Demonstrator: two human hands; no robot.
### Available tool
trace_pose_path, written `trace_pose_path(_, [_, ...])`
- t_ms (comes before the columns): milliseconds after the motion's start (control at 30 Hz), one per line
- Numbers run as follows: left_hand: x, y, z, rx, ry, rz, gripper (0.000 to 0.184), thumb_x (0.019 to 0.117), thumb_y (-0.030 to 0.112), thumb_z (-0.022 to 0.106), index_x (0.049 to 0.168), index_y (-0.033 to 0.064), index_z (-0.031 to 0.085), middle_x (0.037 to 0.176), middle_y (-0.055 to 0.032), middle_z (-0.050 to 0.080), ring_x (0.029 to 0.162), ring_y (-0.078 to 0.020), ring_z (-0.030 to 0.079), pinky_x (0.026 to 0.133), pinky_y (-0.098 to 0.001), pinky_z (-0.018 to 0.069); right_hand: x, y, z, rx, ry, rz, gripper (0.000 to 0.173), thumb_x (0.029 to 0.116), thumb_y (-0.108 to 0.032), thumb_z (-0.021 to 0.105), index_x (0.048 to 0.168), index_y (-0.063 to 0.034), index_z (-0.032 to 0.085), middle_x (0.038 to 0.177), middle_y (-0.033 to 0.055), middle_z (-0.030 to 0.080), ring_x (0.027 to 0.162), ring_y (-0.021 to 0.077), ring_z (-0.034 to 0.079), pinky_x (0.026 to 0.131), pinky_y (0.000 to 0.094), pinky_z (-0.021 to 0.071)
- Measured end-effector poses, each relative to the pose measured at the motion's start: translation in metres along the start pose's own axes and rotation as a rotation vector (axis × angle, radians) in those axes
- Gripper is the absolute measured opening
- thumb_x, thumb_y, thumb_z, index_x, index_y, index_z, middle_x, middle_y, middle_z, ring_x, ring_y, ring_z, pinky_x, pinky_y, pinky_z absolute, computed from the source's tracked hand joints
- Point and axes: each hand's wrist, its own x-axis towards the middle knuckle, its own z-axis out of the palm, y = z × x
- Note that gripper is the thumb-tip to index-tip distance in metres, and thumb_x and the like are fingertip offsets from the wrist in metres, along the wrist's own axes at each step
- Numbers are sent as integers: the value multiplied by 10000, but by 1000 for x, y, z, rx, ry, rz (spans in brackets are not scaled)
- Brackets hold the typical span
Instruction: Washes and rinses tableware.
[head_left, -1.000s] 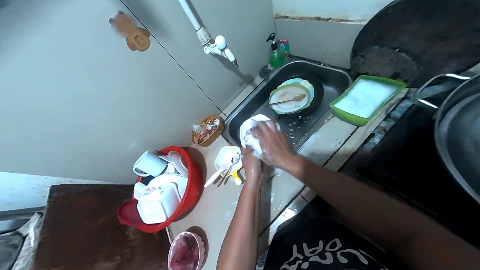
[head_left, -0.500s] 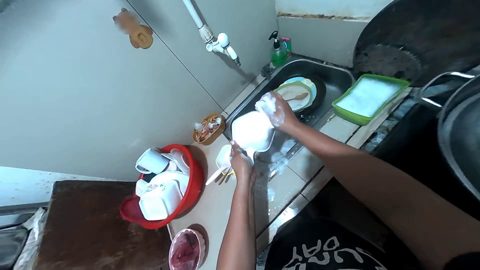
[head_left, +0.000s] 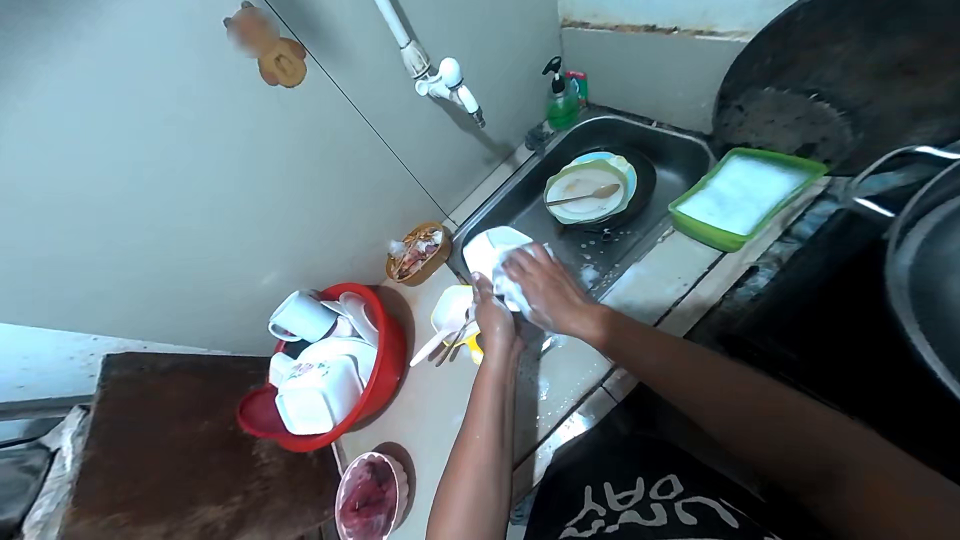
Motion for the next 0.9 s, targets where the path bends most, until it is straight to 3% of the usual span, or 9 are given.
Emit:
trace_pose_path(67, [-3,-9,-2,32,-38,-16,445,1133,362,308,1428,79,485,1229,-96,624,1099,-167,617,959,-391,522,15,-4,-8,22,-83,77,408,857,-84,727,1248,6,655,1265,206,643,1234,430,569,930,597,509])
trace_pose_path(133, [-4,-12,-4,-39,-41,-72,270,1105,248,383,1245,90,553,1013,-58,645,904,-138,643,795,-352,557,21,-8,-13,24,-194,82,404,889,-123,711,1271,-8,648,1264,192,641,1248,415,561,931,599,504])
trace_pose_path(233, [2,-7,-10,-269,-106,-110,233,1100,246,370,1121,116,562,892,-28,646,805,-120,657,709,-320,576,13,-12,-16,86,-297,65,440,868,-62,732,1291,5,634,1269,201,651,1233,413,580,956,578,506])
trace_pose_path(467, [17,-1,-17,-429,-45,-47,236,1104,315,400,1144,136,549,898,-16,622,834,-122,651,768,-317,573,-19,8,-11,90,-169,104,298,948,-169,694,1187,9,678,1180,204,680,1140,396,636,909,532,550])
trace_pose_path(600, [11,-3,-10,-238,-39,-26,212,1095,329,446,1069,154,563,779,34,577,662,-54,582,639,-226,535,-17,14,-6,126,112,268,443,932,-276,705,1243,36,658,1277,270,629,1223,462,580,1003,575,498])
trace_pose_path(667, [1,-6,-8,-192,-144,-45,304,1106,349,406,1164,112,589,908,-14,641,818,-98,643,762,-297,563,-14,4,-5,174,58,297,642,844,-470,791,1282,-25,643,1335,250,587,1259,448,542,1005,582,493])
trace_pose_path(700, [-3,-6,-4,-189,-168,-52,343,1113,372,357,1121,118,589,894,-6,642,826,-99,646,772,-306,562,-14,3,-5,165,23,335,704,809,-516,810,1308,-54,631,1360,242,568,1267,443,533,1000,580,494])
trace_pose_path(800, [-11,7,6,-85,-221,-68,602,1109,514,152,1255,87,551,992,-22,653,876,-89,630,787,-275,534,-16,18,-10,232,-30,440,674,789,-290,867,1365,-74,592,1390,272,523,1241,453,551,973,589,512])
trace_pose_path(900, [-5,12,5,234,-449,-7,751,1096,527,76,1500,-21,393,1439,-161,533,1270,-178,543,1075,-358,444,-24,32,-8,424,100,499,565,832,-169,818,1337,-26,611,1327,244,598,1228,387,583,1013,553,503])
